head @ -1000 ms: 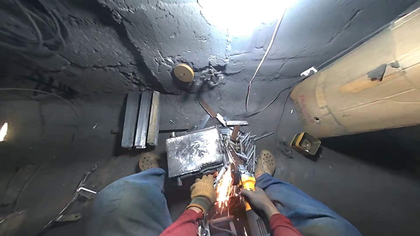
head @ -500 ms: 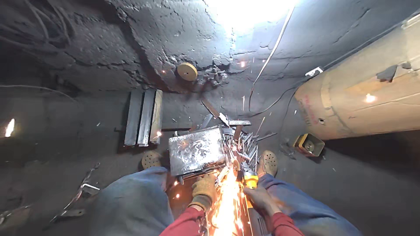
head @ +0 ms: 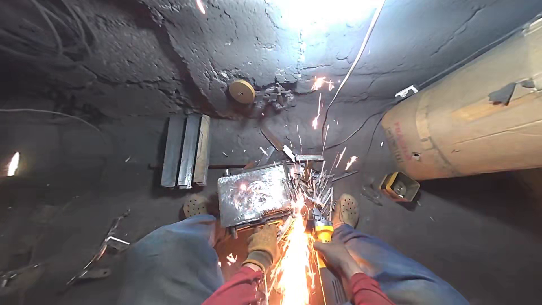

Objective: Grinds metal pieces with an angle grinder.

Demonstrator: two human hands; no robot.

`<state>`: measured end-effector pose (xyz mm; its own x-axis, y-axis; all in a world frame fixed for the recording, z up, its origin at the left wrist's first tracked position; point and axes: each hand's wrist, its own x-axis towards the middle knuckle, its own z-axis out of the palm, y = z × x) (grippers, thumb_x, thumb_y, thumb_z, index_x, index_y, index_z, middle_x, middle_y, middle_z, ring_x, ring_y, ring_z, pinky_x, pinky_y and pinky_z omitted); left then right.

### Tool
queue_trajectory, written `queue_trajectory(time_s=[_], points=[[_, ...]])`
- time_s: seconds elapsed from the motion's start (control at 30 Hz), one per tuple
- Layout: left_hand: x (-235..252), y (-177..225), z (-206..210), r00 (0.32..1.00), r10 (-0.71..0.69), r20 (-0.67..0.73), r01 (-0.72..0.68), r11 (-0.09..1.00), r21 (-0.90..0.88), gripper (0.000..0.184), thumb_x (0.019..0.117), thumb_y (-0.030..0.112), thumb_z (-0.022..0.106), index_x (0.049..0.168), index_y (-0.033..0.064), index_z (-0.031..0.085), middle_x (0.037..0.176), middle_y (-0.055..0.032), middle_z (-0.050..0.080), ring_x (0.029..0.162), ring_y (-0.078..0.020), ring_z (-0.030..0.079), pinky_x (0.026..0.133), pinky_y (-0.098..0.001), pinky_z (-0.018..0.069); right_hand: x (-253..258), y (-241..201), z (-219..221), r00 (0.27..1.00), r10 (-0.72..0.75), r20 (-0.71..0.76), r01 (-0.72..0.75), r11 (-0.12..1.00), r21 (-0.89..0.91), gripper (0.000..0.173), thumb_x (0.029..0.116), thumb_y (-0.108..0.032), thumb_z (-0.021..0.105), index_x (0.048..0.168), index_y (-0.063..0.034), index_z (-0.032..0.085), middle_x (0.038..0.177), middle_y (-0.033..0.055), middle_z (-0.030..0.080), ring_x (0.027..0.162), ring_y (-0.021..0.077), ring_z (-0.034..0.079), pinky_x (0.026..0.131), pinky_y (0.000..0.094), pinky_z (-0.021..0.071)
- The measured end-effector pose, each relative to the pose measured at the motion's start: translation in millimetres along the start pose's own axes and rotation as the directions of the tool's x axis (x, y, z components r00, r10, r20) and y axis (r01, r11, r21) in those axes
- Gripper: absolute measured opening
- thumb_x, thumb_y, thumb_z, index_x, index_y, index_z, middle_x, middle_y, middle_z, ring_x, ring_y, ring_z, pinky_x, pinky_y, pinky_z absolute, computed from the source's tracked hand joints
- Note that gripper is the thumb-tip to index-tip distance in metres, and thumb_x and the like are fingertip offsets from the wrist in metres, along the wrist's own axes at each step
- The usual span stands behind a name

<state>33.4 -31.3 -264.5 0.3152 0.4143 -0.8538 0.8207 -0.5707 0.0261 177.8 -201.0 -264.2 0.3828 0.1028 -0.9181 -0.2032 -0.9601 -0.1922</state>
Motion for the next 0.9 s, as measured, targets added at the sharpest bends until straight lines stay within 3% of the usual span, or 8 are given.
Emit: queue_trajectory(time_s=[0.07, 0.23, 0.37, 0.47, 0.6, 0.7, 0.9], points=[[0.3, -0.8, 0.6, 1.000, 0.003, 0.000, -0.003, 1.000, 0.004, 0.066, 0.0849, 0.031, 0.075, 0.145, 0.0126, 0.054, 0.147, -0.0150, 0.057, 0.135, -0.0439, 0.053, 0.098, -0.0682, 0.0498, -1.3, -1.5, -0.3, 1.000, 0.000, 0.004, 0.000, 1.000, 0.007, 0.079, 0.0789, -0.046, 0.081, 0.140, -0.0036, 0.054, 0.119, 0.0169, 0.070, 0.111, 0.0289, 0.068, 0.098, 0.0525, 0.0545], [-0.5, -1.5, 0.7, 1.000, 0.000, -0.003, 0.000, 1.000, -0.002, 0.070, 0.0815, 0.034, 0.077, 0.144, 0.0137, 0.054, 0.145, -0.0151, 0.059, 0.132, -0.0437, 0.056, 0.097, -0.0684, 0.0504, 0.9, -0.5, 1.7, 1.000, 0.009, -0.011, -0.009, 1.000, -0.006, 0.085, 0.0784, -0.050, 0.081, 0.144, -0.0050, 0.052, 0.121, 0.0172, 0.070, 0.113, 0.0296, 0.068, 0.099, 0.0533, 0.0542], [-0.7, -1.8, 1.5, 1.000, 0.005, -0.013, -0.005, 1.000, 0.022, 0.073, 0.0788, 0.035, 0.078, 0.144, 0.0135, 0.054, 0.142, -0.0155, 0.060, 0.129, -0.0436, 0.058, 0.096, -0.0678, 0.0513, -1.3, -2.5, 1.4, 1.000, 0.026, -0.018, -0.027, 0.999, -0.033, 0.077, 0.0753, -0.051, 0.081, 0.132, -0.0039, 0.061, 0.118, 0.0168, 0.070, 0.110, 0.0297, 0.068, 0.097, 0.0544, 0.0546], [-1.2, -0.4, -1.2, 1.000, 0.001, -0.005, -0.001, 1.000, 0.029, 0.070, 0.0805, 0.032, 0.077, 0.144, 0.0130, 0.054, 0.143, -0.0148, 0.060, 0.129, -0.0429, 0.058, 0.096, -0.0672, 0.0516, -1.1, -2.6, 0.6, 1.000, 0.025, 0.020, -0.024, 0.999, -0.030, 0.067, 0.0802, -0.050, 0.079, 0.125, -0.0017, 0.066, 0.114, 0.0173, 0.071, 0.108, 0.0300, 0.069, 0.096, 0.0535, 0.0544], [-2.4, -0.5, -3.1, 1.000, 0.002, 0.008, -0.002, 1.000, 0.030, 0.070, 0.0815, 0.035, 0.076, 0.144, 0.0129, 0.054, 0.142, -0.0162, 0.060, 0.129, -0.0431, 0.058, 0.096, -0.0671, 0.0516, -0.7, -4.7, 0.3, 0.999, 0.033, 0.023, -0.033, 0.999, -0.030, 0.070, 0.0804, -0.048, 0.080, 0.130, -0.0019, 0.062, 0.117, 0.0179, 0.070, 0.110, 0.0303, 0.068, 0.097, 0.0533, 0.0541], [-0.8, -2.0, -1.6, 1.000, 0.004, 0.004, -0.004, 1.000, 0.023, 0.073, 0.0806, 0.037, 0.076, 0.145, 0.0127, 0.053, 0.143, -0.0160, 0.060, 0.129, -0.0429, 0.058, 0.098, -0.0671, 0.0506, -1.0, -4.6, 0.5, 0.999, 0.043, 0.024, -0.042, 0.998, -0.045, 0.067, 0.0798, -0.050, 0.079, 0.125, -0.0026, 0.065, 0.112, 0.0170, 0.072, 0.106, 0.0294, 0.069, 0.094, 0.0531, 0.0551], [-2.6, -0.9, -7.1, 0.999, 0.000, 0.033, -0.001, 1.000, 0.030, 0.067, 0.0843, 0.034, 0.074, 0.144, 0.0118, 0.053, 0.140, -0.0168, 0.062, 0.126, -0.0418, 0.061, 0.096, -0.0664, 0.0519, 1.5, -2.7, 1.9, 0.999, 0.047, 0.018, -0.045, 0.997, -0.055, 0.069, 0.0776, -0.051, 0.080, 0.126, -0.0036, 0.065, 0.114, 0.0161, 0.071, 0.108, 0.0291, 0.069, 0.096, 0.0532, 0.0544]])
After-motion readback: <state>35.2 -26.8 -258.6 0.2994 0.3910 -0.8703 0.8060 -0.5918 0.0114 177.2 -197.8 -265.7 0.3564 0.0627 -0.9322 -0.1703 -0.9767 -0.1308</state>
